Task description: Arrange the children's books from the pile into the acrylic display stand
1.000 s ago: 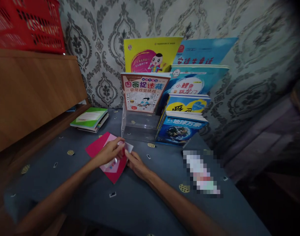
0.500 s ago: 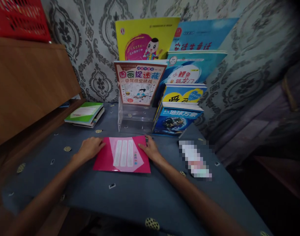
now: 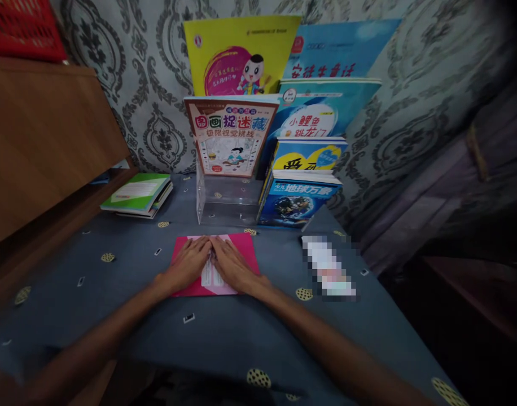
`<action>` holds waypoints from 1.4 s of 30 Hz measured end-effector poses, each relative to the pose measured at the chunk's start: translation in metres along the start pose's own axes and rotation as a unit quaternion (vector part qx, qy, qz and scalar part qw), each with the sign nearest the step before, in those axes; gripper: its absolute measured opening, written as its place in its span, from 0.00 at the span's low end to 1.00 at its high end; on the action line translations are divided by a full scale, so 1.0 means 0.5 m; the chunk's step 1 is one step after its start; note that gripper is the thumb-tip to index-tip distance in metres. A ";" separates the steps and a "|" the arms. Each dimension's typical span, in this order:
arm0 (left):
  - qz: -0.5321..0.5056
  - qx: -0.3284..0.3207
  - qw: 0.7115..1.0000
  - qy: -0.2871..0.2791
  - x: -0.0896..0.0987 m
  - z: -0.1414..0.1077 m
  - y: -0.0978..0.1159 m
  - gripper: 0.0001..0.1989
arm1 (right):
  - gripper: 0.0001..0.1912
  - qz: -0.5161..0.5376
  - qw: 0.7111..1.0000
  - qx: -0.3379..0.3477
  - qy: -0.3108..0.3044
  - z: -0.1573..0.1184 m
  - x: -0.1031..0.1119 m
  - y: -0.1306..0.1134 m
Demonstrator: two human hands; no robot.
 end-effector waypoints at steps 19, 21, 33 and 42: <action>0.068 0.127 0.989 -0.016 0.030 -0.066 -0.047 0.23 | 0.38 -0.146 0.979 -0.134 0.039 -0.030 0.060 0.082; 0.062 0.128 0.990 -0.008 0.033 -0.066 -0.046 0.23 | 0.36 -0.145 0.981 -0.123 0.031 -0.038 0.060 0.080; 0.015 -0.063 0.998 -0.019 0.030 -0.102 0.028 0.32 | 0.42 -0.117 0.993 -0.030 -0.011 -0.164 0.072 0.056; 0.101 -0.131 0.985 -0.054 0.007 -0.128 0.076 0.24 | 0.34 -0.116 0.993 -0.028 -0.011 -0.185 0.078 0.042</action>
Point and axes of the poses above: each hand's wrist, its own z-axis towards the middle knuckle, its own x-axis out of the back of the hand, y = z × x, the point moved 6 cm from there along z, towards the middle knuckle, and after that the axes turned 11 degrees about -x, right-handed, at the moved point
